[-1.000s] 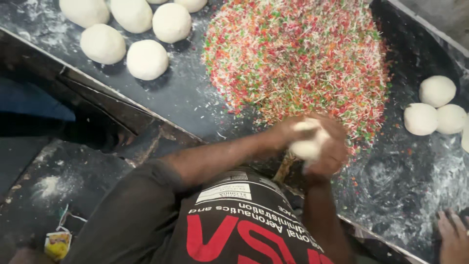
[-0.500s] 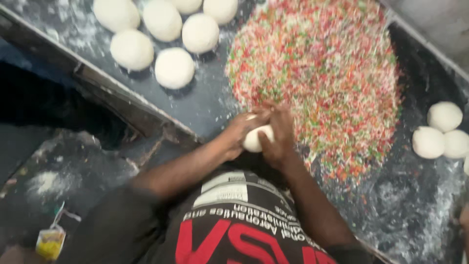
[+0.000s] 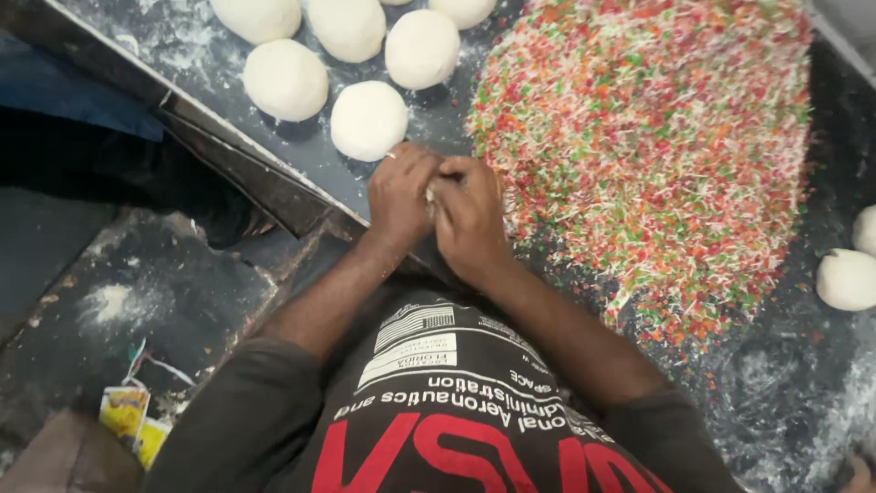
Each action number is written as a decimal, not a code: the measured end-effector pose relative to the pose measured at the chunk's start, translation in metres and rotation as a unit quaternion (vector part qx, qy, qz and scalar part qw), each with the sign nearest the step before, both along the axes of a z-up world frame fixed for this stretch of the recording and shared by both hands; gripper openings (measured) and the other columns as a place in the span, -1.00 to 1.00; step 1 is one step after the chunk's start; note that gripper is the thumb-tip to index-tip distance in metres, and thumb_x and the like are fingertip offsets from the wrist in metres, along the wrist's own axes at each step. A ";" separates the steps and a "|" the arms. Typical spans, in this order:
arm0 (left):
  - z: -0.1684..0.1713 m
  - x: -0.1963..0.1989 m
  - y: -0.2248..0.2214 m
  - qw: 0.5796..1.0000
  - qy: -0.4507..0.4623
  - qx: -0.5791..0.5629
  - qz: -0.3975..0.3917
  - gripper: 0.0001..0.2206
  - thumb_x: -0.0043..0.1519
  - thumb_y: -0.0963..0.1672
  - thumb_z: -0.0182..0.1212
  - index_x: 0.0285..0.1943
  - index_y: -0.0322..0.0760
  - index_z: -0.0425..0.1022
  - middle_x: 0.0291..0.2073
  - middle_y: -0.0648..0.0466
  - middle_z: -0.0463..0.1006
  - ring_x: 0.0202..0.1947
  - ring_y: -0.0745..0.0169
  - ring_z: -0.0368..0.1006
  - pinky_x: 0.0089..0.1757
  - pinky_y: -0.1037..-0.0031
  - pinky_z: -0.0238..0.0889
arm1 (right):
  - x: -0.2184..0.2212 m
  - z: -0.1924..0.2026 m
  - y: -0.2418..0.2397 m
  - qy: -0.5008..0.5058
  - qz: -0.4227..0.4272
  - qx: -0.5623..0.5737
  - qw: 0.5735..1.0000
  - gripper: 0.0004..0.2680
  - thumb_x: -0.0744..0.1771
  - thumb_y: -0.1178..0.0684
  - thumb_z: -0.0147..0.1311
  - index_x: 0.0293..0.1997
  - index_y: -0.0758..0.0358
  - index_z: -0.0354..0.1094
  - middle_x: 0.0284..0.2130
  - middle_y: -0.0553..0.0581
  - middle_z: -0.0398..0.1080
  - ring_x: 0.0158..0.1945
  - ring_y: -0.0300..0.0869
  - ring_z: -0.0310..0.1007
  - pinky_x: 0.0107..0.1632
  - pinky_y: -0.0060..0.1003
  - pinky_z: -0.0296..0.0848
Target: The person prepares filled dough by flattening a piece of dough by hand, adding a colorful sweet filling, and pinching the edges to seal it into a ball.
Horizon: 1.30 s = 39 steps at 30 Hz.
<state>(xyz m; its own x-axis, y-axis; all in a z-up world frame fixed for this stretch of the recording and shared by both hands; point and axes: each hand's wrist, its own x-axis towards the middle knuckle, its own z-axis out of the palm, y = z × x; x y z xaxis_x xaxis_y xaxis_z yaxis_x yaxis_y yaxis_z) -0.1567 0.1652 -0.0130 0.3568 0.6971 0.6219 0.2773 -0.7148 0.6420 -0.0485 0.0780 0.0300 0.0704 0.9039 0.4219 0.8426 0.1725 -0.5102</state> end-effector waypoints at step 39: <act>-0.004 -0.020 0.337 0.960 -0.111 -0.256 -0.005 -0.65 0.38 -0.05 0.15 0.27 -0.31 0.36 0.08 -0.07 0.53 0.07 0.06 0.52 0.06 0.21 0.47 | 0.097 -0.019 -0.138 0.668 -0.159 -0.109 0.719 -0.72 0.42 -0.08 0.01 0.06 0.39 0.31 -0.08 0.32 0.49 -0.01 0.06 0.59 0.05 0.00 0.56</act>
